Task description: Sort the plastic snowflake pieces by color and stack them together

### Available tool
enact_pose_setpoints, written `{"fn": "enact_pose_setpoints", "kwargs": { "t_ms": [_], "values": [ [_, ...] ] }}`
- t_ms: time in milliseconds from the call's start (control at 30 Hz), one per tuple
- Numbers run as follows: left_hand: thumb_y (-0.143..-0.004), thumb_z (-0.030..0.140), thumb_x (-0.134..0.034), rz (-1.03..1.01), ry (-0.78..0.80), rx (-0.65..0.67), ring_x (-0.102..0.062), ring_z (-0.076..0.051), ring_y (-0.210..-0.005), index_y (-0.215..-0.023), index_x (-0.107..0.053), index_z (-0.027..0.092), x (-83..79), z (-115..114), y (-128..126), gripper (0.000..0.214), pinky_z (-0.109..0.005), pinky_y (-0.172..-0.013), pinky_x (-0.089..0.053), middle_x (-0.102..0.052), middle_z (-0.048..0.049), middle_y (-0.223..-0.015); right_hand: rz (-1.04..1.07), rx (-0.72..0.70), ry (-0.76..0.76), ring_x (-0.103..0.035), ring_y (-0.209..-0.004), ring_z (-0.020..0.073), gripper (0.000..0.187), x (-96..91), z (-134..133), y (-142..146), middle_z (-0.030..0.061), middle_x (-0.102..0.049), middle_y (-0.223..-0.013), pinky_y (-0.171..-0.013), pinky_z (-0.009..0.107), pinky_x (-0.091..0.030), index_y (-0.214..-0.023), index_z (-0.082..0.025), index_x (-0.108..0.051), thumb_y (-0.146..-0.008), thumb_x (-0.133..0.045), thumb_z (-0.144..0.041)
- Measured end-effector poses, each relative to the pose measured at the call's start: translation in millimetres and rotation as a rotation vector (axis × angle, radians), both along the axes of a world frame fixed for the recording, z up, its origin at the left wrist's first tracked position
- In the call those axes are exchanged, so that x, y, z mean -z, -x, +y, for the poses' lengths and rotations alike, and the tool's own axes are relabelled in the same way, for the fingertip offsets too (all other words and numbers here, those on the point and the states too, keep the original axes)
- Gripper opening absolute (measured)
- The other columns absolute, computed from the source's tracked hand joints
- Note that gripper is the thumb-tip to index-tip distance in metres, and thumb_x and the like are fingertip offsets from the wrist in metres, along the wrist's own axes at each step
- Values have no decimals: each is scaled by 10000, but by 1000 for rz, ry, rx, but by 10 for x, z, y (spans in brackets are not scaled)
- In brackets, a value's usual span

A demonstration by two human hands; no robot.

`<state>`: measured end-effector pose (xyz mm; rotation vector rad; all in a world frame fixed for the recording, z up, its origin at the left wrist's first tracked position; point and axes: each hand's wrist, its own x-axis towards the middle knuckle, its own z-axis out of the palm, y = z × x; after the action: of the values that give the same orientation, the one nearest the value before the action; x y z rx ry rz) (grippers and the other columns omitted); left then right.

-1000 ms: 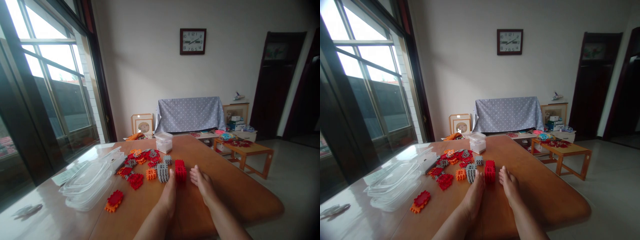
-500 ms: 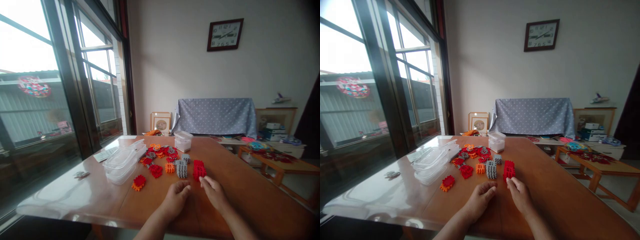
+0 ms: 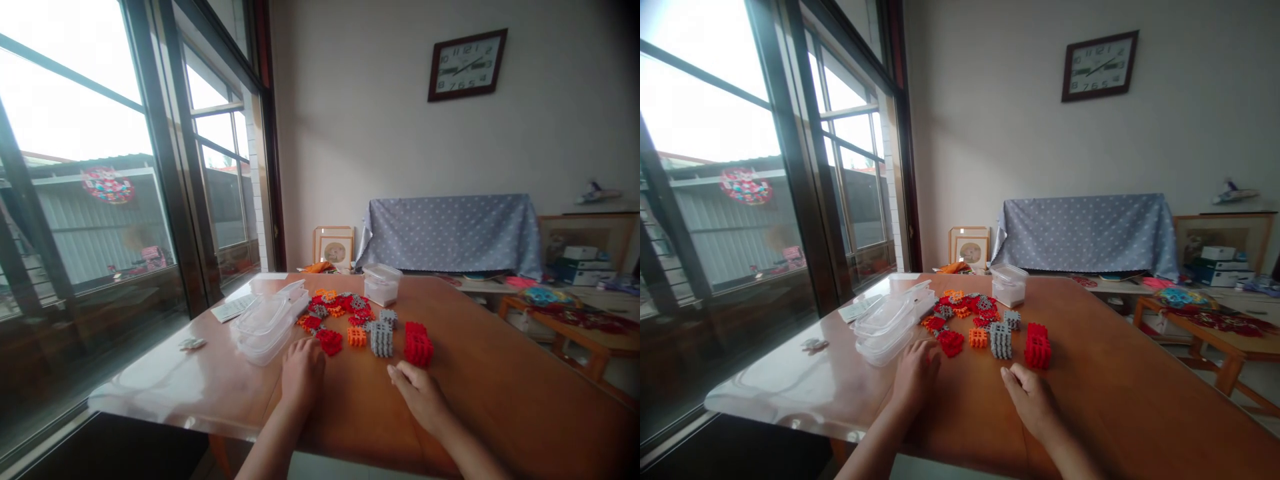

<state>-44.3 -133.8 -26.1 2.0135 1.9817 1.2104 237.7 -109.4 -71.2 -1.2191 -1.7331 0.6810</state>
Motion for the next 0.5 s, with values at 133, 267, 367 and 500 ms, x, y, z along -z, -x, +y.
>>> {"fn": "enact_pose_setpoints", "kwargs": {
  "t_ms": [133, 267, 367, 500],
  "values": [
    [-886, 373, -547, 209, 181, -242, -499, -375, -1267, -1271, -611, 204, 11, 7, 265, 425, -479, -1014, -349, -570, -171, -1417, -82, 11, -33, -386, -539, 128, 486, -27, -43, 20, -67, -414, -550, -554, 245, -296, -621, -230, -402, -918, -479, -608],
    [-909, 419, -498, 252, 293, -265, -584, -353, -1139, -1106, -663, 221, -8, -15, 284, 324, -456, -945, -373, -674, -153, -1238, -136, 6, -50, -404, -542, 130, 447, -70, -93, 33, -67, -430, -554, -557, 242, -282, -634, -229, -411, -938, -471, -552],
    [-909, 427, -502, 243, 264, -254, -593, -341, -1117, -1037, -680, 244, -31, -14, 272, 285, -452, -946, -373, -698, -130, -1186, -162, 21, -52, -415, -537, 128, 435, -81, -106, 38, -68, -436, -551, -564, 242, -286, -641, -228, -428, -942, -472, -538],
    [-892, 448, -560, 59, 86, -180, -590, -318, -1125, -1039, -693, 261, -91, 16, 222, 272, -432, -983, -389, -700, -96, -1191, -176, 33, -50, -420, -531, 122, 430, -71, -92, 37, -68, -459, -548, -575, 244, -298, -639, -221, -470, -942, -477, -526]
  ]
}}
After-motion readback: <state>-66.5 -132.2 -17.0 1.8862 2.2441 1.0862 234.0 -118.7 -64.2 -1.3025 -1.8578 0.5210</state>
